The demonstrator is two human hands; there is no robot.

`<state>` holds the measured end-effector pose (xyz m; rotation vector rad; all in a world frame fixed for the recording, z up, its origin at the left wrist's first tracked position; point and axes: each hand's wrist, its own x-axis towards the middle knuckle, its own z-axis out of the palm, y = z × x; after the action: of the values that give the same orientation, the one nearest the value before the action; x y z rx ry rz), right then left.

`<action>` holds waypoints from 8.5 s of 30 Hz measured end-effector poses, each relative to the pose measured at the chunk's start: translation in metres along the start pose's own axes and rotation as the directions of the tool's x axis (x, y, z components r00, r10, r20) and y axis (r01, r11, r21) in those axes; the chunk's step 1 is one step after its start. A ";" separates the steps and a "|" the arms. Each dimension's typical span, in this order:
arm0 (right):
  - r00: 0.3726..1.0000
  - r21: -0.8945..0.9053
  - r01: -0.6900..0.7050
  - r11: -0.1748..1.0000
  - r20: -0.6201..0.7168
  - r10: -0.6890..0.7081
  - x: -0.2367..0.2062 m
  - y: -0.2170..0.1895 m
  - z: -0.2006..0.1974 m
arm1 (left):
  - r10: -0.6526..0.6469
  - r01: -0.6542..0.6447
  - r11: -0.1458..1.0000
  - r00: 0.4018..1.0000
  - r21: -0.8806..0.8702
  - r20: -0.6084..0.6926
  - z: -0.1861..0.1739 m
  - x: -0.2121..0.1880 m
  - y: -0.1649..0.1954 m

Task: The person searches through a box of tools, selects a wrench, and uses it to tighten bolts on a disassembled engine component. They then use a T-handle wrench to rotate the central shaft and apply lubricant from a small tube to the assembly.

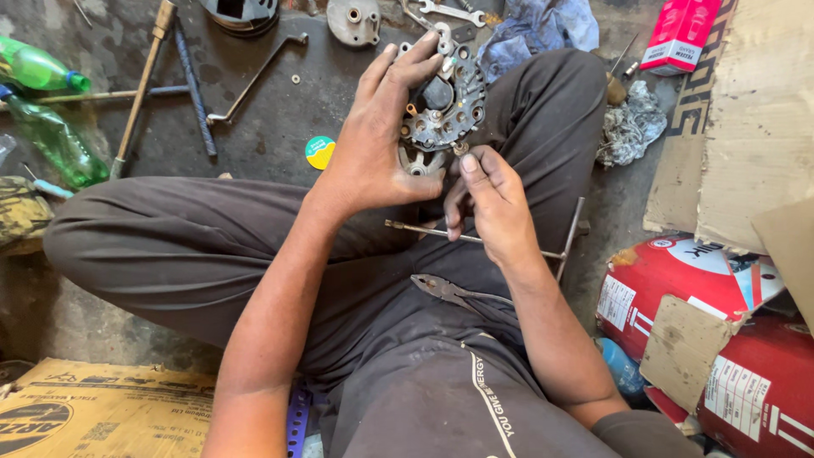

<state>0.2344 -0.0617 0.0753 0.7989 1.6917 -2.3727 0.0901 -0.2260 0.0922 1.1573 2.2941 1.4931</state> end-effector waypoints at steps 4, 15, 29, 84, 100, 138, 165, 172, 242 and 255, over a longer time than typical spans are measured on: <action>0.998 -0.071 -0.056 0.996 0.022 0.058 0.005 -0.038 0.005 | -0.001 0.000 1.000 1.000 0.010 0.026 -0.002 -0.001 -0.002; 0.875 -0.477 -0.060 0.877 0.398 0.276 0.056 -0.069 -0.077 | -0.010 0.010 1.000 1.000 0.004 0.010 -0.001 0.000 0.004; 0.995 0.162 0.068 0.984 -0.079 -0.056 -0.003 0.006 0.016 | 0.008 -0.008 1.000 1.000 0.010 0.007 -0.001 0.000 0.003; 0.990 -0.123 -0.079 0.989 0.104 0.092 0.002 -0.022 -0.018 | 0.043 -0.043 0.999 0.998 -0.012 0.046 -0.010 -0.006 -0.002; 0.973 0.137 0.171 0.976 -0.180 -0.145 -0.008 0.003 0.041 | 0.067 -0.067 0.998 0.996 0.000 0.052 -0.012 -0.007 -0.002; 0.995 -0.007 0.065 0.998 -0.071 -0.065 -0.014 -0.017 -0.033 | -0.033 -0.015 0.830 0.997 0.558 0.076 -0.014 0.026 0.034; 0.974 -0.341 0.146 0.929 -0.113 -0.194 0.006 -0.040 0.002 | 0.086 -0.105 0.799 0.994 0.592 0.060 -0.010 0.039 0.030; 0.958 -0.684 0.232 0.691 0.037 -0.285 0.009 -0.070 0.004 | 0.096 -0.128 0.822 0.992 0.555 0.087 -0.018 0.041 0.025; 0.998 -0.272 -0.055 0.961 -0.051 0.043 0.011 -0.053 0.017 | 0.069 -0.141 0.854 0.985 0.500 0.161 -0.044 0.039 0.030; 0.833 -0.528 0.527 0.666 0.477 -0.281 0.041 -0.072 -0.027 | 0.105 -0.176 0.838 0.981 0.517 0.164 -0.048 0.042 0.029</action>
<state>0.1806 -0.0021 0.1101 -0.1565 2.4580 -1.7233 0.0517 -0.2253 0.1503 1.5306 2.6595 0.7861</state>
